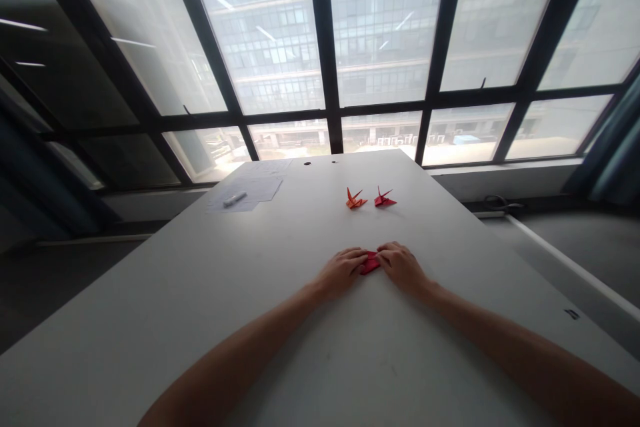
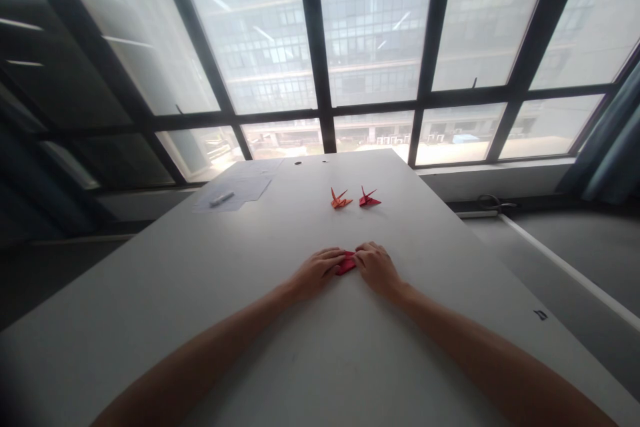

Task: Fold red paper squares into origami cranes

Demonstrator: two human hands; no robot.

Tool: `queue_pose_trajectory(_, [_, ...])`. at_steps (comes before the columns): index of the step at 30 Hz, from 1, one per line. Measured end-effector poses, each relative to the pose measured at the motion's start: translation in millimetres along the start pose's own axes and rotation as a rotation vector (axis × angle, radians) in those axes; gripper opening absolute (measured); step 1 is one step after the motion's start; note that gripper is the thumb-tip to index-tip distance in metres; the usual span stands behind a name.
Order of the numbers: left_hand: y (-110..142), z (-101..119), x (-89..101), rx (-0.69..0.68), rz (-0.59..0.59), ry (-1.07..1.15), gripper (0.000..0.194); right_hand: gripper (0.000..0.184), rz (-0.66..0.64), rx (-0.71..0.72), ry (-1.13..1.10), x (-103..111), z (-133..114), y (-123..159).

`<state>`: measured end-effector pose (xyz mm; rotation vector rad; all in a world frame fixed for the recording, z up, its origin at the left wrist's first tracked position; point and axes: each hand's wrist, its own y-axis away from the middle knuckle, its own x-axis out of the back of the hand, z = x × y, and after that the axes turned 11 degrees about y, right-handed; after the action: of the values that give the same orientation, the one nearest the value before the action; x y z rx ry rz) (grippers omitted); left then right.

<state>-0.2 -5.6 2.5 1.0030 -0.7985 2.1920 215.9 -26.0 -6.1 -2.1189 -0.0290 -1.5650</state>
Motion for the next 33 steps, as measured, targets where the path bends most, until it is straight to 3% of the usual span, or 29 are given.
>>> queue_pose_trajectory(8, [0,-1,3.3,0.052,0.096,0.151,0.037,0.016,0.04,-0.015,-0.125,-7,11,-3])
queue_pose_trajectory(15, [0,-8,-2.8,0.151,0.175,-0.033,0.04,0.02,0.01,-0.041,-0.14,-9,11,-4])
queue_pose_trajectory(20, [-1,-13,-5.2,0.23,0.138,-0.086,0.047,0.021,0.005,-0.046,-0.161,-11,14,-5])
queue_pose_trajectory(29, [-2,-8,-1.2,0.213,0.209,0.004,0.035,0.016,0.035,-0.016,-0.196,-10,13,-5])
queue_pose_trajectory(33, [-2,-9,-1.7,0.144,0.228,0.058,0.022,0.019,0.033,0.043,-0.131,-5,10,-3])
